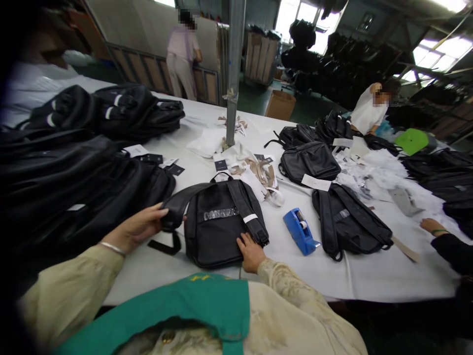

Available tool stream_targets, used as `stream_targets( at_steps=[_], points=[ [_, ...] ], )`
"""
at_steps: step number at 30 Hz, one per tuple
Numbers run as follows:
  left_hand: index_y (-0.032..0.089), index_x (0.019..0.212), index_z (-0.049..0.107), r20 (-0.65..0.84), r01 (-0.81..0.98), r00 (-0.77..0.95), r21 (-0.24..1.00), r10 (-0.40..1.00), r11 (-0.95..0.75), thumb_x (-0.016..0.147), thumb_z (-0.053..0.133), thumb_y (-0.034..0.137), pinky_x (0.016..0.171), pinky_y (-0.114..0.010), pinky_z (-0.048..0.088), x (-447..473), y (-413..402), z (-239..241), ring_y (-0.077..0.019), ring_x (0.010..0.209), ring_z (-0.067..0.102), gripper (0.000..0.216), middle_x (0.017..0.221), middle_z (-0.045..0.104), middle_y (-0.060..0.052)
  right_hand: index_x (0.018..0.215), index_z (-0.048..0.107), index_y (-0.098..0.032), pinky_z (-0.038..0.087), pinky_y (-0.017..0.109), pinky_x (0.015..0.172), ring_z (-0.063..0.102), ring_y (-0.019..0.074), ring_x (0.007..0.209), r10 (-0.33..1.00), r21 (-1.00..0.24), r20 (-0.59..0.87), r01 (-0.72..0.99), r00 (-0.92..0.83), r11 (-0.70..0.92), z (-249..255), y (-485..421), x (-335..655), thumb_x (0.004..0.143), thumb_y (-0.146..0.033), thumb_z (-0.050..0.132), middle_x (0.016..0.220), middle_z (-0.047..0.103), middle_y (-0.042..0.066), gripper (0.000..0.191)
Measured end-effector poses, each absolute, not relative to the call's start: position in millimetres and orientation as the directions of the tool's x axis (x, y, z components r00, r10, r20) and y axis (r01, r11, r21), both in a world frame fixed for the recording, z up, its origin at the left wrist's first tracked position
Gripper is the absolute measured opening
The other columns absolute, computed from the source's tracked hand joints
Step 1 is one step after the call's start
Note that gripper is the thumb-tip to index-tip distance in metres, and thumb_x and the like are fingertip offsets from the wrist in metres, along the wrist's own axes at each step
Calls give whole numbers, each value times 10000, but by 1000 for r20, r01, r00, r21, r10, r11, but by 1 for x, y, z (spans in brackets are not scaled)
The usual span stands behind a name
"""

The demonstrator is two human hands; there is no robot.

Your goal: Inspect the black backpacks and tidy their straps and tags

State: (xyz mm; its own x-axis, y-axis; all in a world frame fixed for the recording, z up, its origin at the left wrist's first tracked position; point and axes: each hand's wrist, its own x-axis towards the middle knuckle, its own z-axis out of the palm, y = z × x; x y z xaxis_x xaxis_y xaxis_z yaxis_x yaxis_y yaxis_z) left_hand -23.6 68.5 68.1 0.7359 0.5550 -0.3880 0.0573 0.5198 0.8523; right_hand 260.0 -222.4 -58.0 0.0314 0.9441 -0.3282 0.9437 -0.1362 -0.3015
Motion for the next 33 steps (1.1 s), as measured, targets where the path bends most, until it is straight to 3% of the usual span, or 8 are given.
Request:
stream_targets(
  at_steps=[4, 7, 10, 16, 20, 25, 30, 33],
  points=[
    [128, 1109, 741, -268, -9, 836, 866, 479, 501, 698, 853, 275, 763, -343, 597, 28, 71, 111, -258, 848, 736, 451, 1047, 771, -167, 1470, 500, -114, 295, 530, 1189, 349, 395, 1457, 949, -555, -314, 810, 4, -187, -35, -202, 260, 664, -300, 754, 1574, 372, 235, 865],
    [121, 1051, 743, -324, 31, 787, 870, 524, 492, 659, 852, 144, 681, -303, 596, 66, 62, 112, -220, 755, 727, 407, 953, 779, -134, 1339, 630, -127, 462, 439, 1075, 622, 293, 1211, 970, -840, -235, 491, 55, -231, -12, -172, 245, 808, -388, 650, 1324, 650, 172, 592],
    [115, 941, 728, -428, 46, 648, 848, 630, 528, 653, 790, 40, 590, -292, 589, 94, 53, 105, -197, 637, 704, 304, 794, 758, -91, 1187, 717, -151, 521, 400, 969, 686, 254, 1035, 975, -951, -162, 240, 152, -196, 4, -135, 216, 842, -394, 626, 1119, 744, 110, 432],
    [119, 744, 645, -524, 31, 408, 827, 748, 562, 699, 693, -38, 483, -257, 548, 114, 43, 102, -168, 504, 645, 171, 624, 683, -55, 912, 735, -155, 482, 280, 646, 606, 164, 714, 940, -967, -244, -134, 239, -217, 7, -90, 168, 745, -308, 710, 802, 713, 38, 228],
    [123, 716, 618, -508, -20, 368, 833, 779, 553, 755, 669, -13, 535, -258, 572, 100, 33, 101, -161, 551, 659, 150, 646, 683, -55, 670, 624, -159, 393, 249, 557, 475, 108, 564, 924, -886, -314, -417, 217, -203, 14, -83, 168, 676, -382, 778, 586, 567, -21, 271],
    [111, 791, 663, -558, 54, 520, 777, 647, 627, 884, 652, 202, 441, -276, 528, 81, 18, 95, -187, 505, 639, 131, 674, 697, -100, 645, 563, -178, 479, 279, 627, 559, 132, 594, 946, -892, -218, -442, 241, -93, 31, -84, 176, 711, -448, 754, 568, 582, -26, 337],
    [100, 828, 672, -627, 2, 399, 730, 669, 683, 969, 515, 211, 574, -303, 592, 84, 21, 97, -206, 615, 698, 238, 695, 712, -122, 756, 586, -161, 510, 291, 566, 593, 137, 510, 929, -841, -320, -507, 184, -189, 31, -86, 169, 715, -439, 752, 608, 639, -5, 326],
    [108, 847, 665, -614, -31, 453, 714, 647, 699, 981, 491, 247, 469, -304, 551, 85, 25, 97, -203, 529, 659, 260, 668, 697, -106, 713, 599, -156, 502, 278, 553, 593, 135, 510, 900, -870, -337, -456, 276, -187, 36, -72, 169, 720, -364, 734, 605, 646, 8, 248]
  ],
)
